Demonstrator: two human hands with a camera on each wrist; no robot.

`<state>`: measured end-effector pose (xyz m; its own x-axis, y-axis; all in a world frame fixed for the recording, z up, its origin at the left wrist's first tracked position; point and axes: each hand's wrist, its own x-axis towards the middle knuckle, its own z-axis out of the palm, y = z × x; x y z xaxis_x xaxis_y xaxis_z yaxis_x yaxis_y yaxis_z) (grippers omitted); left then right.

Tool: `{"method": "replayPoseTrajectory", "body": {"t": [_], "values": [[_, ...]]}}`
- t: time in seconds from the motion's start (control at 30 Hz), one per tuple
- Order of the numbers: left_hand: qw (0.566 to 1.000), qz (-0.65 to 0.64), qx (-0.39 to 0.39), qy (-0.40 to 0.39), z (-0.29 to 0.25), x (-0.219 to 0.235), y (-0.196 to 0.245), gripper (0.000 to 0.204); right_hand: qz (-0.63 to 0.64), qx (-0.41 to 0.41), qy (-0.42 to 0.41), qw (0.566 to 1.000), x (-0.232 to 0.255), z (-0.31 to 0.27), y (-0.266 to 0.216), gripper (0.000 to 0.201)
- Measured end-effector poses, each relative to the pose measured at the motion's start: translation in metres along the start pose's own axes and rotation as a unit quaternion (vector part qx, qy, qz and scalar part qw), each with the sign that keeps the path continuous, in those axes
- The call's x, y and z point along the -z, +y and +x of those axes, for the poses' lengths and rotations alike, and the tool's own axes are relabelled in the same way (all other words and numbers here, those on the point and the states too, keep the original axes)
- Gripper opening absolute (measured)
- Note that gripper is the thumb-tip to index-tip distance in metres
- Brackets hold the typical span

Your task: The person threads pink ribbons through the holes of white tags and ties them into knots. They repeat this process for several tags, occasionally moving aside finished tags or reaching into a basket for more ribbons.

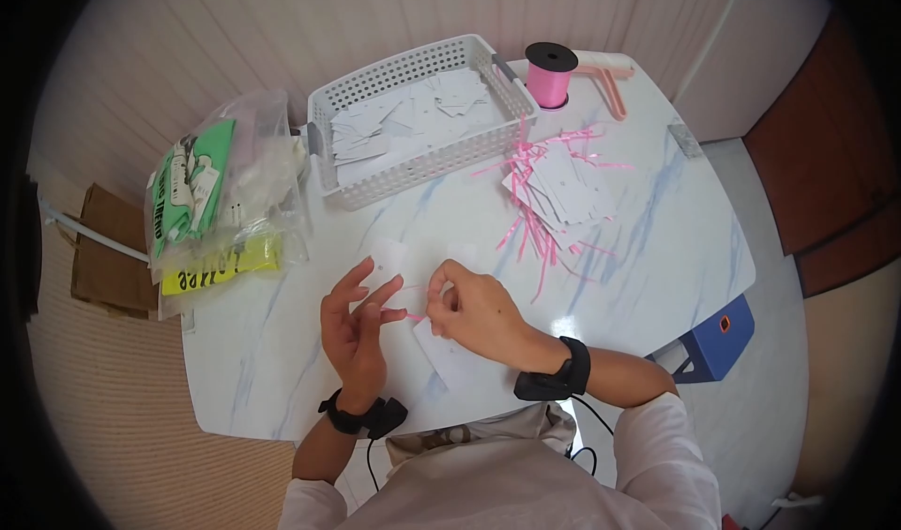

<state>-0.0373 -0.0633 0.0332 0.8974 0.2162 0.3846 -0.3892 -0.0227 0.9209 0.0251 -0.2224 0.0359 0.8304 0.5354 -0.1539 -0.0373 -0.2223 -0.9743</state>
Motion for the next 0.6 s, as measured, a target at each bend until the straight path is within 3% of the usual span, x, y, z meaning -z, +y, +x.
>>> {"method": "replayPoseTrajectory", "body": {"t": [0.23, 0.27, 0.3, 0.37, 0.5, 0.6], "values": [[0.999, -0.023, -0.043, -0.025, -0.0020, 0.0050, -0.0048, 0.017, -0.039, -0.004, -0.005, 0.999, -0.0003, -0.0002, -0.0006, 0.010], [0.996, -0.026, -0.067, -0.049, -0.0013, 0.0057, -0.0050, 0.018, -0.072, 0.041, -0.023, 0.996, -0.0005, -0.0001, 0.0005, 0.010], [0.996, -0.027, -0.066, -0.048, -0.0005, 0.0052, -0.0031, 0.018, -0.105, 0.085, -0.040, 0.990, -0.0009, -0.0002, 0.0015, 0.010], [0.999, -0.020, -0.015, -0.021, 0.0036, 0.0036, 0.0039, 0.021, -0.109, 0.097, -0.055, 0.988, -0.0035, -0.0010, 0.0028, 0.010], [0.999, -0.023, -0.012, -0.020, 0.0050, 0.0072, 0.0041, 0.022, -0.099, 0.158, -0.082, 0.979, -0.0079, -0.0028, 0.0041, 0.013], [0.999, -0.031, -0.023, -0.021, 0.0045, 0.0083, 0.0035, 0.024, -0.115, 0.128, -0.078, 0.982, -0.0091, -0.0031, -0.0033, 0.016]]}}
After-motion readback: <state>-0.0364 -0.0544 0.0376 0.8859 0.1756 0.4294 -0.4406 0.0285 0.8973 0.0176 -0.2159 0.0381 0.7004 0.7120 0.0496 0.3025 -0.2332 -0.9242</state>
